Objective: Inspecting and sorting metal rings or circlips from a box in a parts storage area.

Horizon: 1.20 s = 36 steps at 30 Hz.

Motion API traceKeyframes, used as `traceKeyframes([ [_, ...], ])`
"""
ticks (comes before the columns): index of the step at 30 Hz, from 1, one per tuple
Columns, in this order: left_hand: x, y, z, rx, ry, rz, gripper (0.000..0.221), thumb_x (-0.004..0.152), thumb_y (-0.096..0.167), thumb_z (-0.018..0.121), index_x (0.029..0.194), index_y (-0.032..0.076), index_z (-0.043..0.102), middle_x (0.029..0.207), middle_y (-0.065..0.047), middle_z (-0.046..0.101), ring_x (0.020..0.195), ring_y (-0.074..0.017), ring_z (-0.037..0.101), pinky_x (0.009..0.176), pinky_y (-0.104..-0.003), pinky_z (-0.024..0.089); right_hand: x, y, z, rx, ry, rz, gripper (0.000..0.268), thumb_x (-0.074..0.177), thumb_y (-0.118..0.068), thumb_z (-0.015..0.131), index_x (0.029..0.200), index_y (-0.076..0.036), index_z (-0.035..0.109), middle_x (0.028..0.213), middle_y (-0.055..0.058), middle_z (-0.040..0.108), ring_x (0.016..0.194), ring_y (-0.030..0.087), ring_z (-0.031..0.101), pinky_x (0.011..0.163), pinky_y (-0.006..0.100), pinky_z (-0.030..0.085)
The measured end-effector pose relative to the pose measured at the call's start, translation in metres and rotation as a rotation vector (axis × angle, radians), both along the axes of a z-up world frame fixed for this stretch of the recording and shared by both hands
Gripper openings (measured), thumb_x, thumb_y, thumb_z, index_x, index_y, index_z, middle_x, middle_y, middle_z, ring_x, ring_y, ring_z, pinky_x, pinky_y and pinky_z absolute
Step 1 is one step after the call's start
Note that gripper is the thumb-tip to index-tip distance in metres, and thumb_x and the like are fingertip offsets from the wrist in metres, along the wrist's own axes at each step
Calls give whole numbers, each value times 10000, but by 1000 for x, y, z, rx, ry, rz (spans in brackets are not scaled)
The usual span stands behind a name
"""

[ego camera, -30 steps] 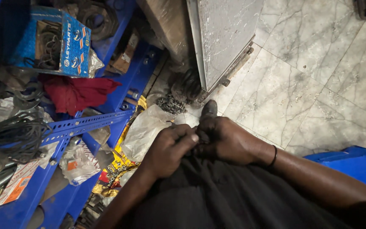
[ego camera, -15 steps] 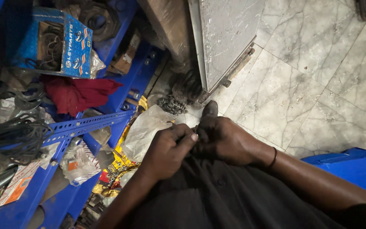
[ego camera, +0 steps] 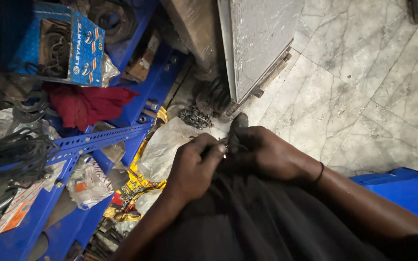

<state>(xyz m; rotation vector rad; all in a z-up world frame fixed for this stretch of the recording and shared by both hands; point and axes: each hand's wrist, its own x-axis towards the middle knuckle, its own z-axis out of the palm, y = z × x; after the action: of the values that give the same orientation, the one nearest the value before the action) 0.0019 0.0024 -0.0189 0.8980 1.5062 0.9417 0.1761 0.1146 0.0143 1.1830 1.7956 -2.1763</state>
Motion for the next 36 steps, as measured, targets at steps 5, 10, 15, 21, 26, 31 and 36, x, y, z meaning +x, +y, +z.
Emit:
traceKeyframes([
  [5,0,-3,-2,125,14,3,320,919,165,674,1209,42,614,1122,21,582,857,-96,634,728,-269,528,8,2,-8,-233,121,-34,294,837,-28,685,1130,-44,669,1001,16,724,946,112,667,851,280,549],
  [10,-2,-5,-12,165,-209,-129,130,991,110,626,1069,16,670,988,-43,683,933,-113,627,842,-282,511,26,1,-31,-339,224,-53,174,847,25,684,1008,-18,635,958,52,688,913,142,640,822,300,528],
  [15,1,0,-2,-113,-156,-133,156,965,157,659,1052,35,702,822,-79,648,753,-160,580,708,-322,493,34,5,-27,-421,323,-86,135,846,41,676,949,-25,618,925,56,671,884,152,632,805,310,523],
  [21,5,5,3,217,48,-157,155,956,182,660,1008,46,712,939,-81,733,948,-194,694,870,-343,538,40,5,-32,-397,313,-71,137,852,31,682,948,-35,609,909,44,668,877,134,631,808,295,519],
  [26,9,5,5,228,145,-191,171,953,214,659,1000,60,716,924,-96,731,926,-236,698,846,-361,538,43,4,-30,-263,245,-5,131,845,29,703,919,-40,620,880,25,664,859,117,625,789,290,526],
  [31,12,7,8,271,141,-235,161,954,212,657,996,67,714,916,-79,745,916,-236,698,852,-367,528,42,5,-20,-143,232,37,143,852,5,738,879,-49,608,860,2,654,850,90,609,781,280,525],
  [36,11,11,15,231,237,-263,167,940,233,675,979,76,713,885,-80,734,868,-238,705,783,-362,543,38,1,-11,0,136,43,157,844,-28,768,856,-56,615,818,-15,641,809,71,585,745,273,517],
])
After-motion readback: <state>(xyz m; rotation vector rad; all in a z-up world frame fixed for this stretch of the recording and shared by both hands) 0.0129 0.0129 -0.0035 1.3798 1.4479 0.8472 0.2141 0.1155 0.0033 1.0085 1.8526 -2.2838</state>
